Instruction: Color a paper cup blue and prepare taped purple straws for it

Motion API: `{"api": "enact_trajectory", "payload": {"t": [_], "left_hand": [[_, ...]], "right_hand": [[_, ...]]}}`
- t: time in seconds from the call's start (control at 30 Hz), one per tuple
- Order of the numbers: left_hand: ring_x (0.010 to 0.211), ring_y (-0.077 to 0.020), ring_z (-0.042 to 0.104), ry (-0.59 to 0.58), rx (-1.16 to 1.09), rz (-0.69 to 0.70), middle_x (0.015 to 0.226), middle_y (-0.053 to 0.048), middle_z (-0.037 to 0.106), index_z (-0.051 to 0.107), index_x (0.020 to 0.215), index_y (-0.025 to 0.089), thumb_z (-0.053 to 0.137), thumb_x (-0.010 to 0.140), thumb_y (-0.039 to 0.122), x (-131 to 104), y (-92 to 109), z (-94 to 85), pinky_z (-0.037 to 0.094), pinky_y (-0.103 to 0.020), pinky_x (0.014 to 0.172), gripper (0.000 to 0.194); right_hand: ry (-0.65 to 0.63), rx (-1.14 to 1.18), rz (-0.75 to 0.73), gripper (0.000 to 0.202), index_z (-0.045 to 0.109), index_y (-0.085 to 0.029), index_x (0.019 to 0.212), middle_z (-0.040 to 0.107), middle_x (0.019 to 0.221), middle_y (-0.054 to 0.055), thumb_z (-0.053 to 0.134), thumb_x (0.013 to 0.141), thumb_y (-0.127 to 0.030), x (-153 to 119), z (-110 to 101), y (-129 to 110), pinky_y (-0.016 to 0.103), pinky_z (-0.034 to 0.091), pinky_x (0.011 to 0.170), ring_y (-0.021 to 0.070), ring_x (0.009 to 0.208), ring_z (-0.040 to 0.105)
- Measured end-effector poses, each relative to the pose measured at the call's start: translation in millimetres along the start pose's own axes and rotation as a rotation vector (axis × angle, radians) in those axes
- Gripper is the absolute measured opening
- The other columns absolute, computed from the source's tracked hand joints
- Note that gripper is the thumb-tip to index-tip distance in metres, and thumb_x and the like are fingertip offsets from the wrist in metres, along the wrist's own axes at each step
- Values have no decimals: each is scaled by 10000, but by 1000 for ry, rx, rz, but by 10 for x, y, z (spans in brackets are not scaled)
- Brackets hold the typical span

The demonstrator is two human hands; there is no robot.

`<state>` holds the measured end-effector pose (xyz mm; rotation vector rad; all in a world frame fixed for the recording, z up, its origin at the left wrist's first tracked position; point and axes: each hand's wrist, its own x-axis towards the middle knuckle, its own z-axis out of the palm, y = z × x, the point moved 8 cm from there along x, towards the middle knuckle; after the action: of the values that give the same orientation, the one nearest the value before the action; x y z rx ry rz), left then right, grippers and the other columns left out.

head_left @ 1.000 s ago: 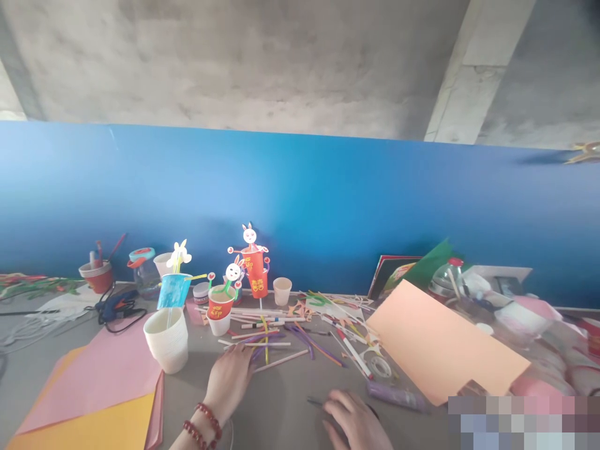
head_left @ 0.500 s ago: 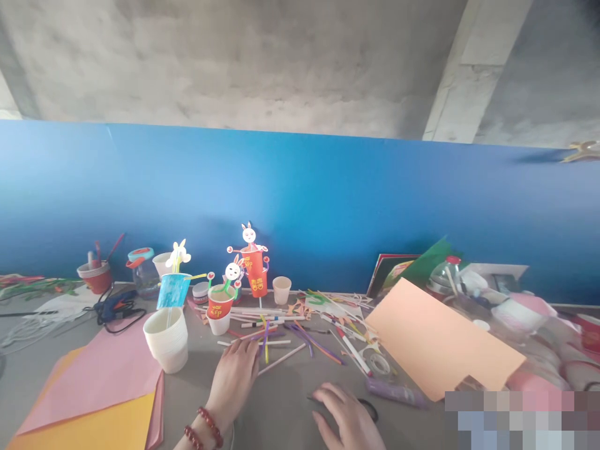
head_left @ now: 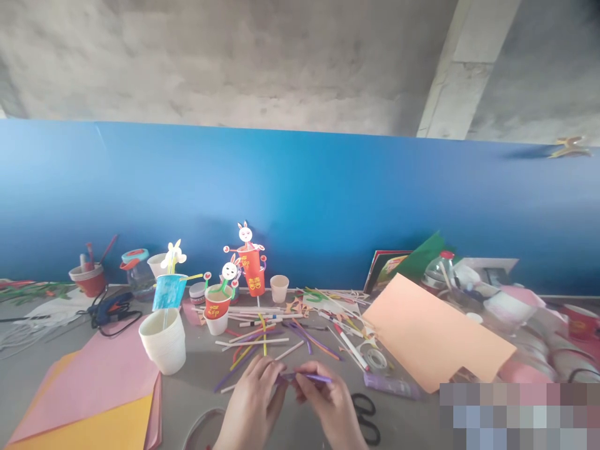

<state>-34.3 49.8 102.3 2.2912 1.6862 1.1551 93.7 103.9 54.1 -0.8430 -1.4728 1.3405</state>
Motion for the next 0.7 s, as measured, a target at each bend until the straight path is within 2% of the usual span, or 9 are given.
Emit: {"api": "enact_trajectory", "payload": {"t": [0.13, 0.27, 0.37, 0.5, 0.7], "left_hand": [[768, -226, 663, 0, -68, -68, 817, -61, 710, 657, 851, 240, 486, 962, 240, -22, -48, -4, 525, -308, 700, 204], [822, -245, 683, 53, -164, -133, 868, -77, 743, 698, 876, 255, 510, 948, 335, -76, -119, 1, 541, -328, 751, 216], [818, -242, 699, 80, -265, -195, 850, -72, 754, 709, 842, 251, 552, 917, 346, -104, -160, 10, 551, -309, 754, 199], [854, -256, 712, 61, -367, -247, 825, -48, 773, 728, 803, 259, 614, 873, 358, -120, -190, 65, 546, -287, 758, 166], [880, -257, 693, 60, -569, -287, 770, -53, 764, 727, 757, 233, 610, 880, 467, -160, -248, 155, 508, -317, 869, 289]], "right_hand": [[28, 68, 22, 488, 745, -167, 877, 718, 678, 63, 736, 752, -638, -42, -43, 36, 304, 574, 585, 201, 614, 675], [66, 249, 77, 428, 764, -166, 862, 731, 685, 69, 809, 717, -566, -91, -56, 78, 308, 569, 574, 191, 588, 667], [93, 366, 106, 385, 774, -164, 850, 734, 685, 70, 845, 700, -511, -129, -63, 114, 307, 563, 581, 186, 597, 661], [69, 481, 139, 321, 778, -175, 848, 746, 689, 68, 862, 709, -451, -157, -37, 171, 280, 542, 587, 165, 600, 655], [108, 548, 143, 298, 774, -175, 828, 735, 654, 52, 875, 703, -425, -190, -28, 179, 265, 517, 566, 151, 567, 643]]}}
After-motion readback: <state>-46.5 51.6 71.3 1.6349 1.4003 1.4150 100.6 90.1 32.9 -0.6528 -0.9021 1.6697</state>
